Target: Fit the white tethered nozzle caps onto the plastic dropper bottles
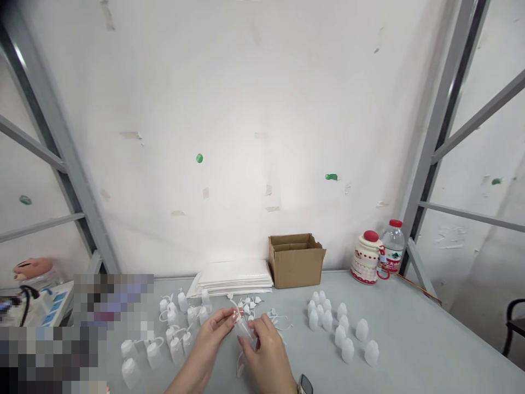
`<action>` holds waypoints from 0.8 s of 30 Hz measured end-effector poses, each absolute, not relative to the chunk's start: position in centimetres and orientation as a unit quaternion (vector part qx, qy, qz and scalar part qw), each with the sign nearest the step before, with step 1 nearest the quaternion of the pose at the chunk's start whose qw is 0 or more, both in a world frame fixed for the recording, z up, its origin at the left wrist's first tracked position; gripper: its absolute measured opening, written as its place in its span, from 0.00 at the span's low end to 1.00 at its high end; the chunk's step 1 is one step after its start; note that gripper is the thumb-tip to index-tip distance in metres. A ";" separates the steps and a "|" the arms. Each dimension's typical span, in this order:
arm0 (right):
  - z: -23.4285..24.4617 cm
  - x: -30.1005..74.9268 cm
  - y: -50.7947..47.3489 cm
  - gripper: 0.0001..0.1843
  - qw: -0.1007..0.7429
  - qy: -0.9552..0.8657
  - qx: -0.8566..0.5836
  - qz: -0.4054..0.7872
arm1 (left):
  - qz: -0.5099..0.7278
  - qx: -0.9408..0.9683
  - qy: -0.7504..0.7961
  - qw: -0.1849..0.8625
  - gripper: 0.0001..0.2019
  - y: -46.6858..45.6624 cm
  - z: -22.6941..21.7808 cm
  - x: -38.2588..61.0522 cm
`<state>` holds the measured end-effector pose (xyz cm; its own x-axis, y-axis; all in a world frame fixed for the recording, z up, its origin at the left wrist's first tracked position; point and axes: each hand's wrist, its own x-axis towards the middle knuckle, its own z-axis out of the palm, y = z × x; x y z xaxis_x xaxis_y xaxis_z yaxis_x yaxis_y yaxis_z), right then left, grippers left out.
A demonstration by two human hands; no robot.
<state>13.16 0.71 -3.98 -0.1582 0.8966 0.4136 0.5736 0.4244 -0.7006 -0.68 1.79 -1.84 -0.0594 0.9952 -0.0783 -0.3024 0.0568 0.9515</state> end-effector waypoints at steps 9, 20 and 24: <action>-3.4 13.2 0.7 0.05 0.426 -0.715 -0.504 0.229 | 0.573 0.393 0.437 0.571 0.15 1.7 -1.8 -0.7; -3.7 12.8 1.6 0.16 0.465 -0.611 -0.442 0.463 | 0.586 0.361 0.437 0.579 0.18 2.2 -2.4 -0.9; -3.8 12.8 2.4 0.24 0.498 -0.467 -0.396 0.614 | 0.594 0.373 0.440 0.561 0.18 2.2 -2.4 -0.8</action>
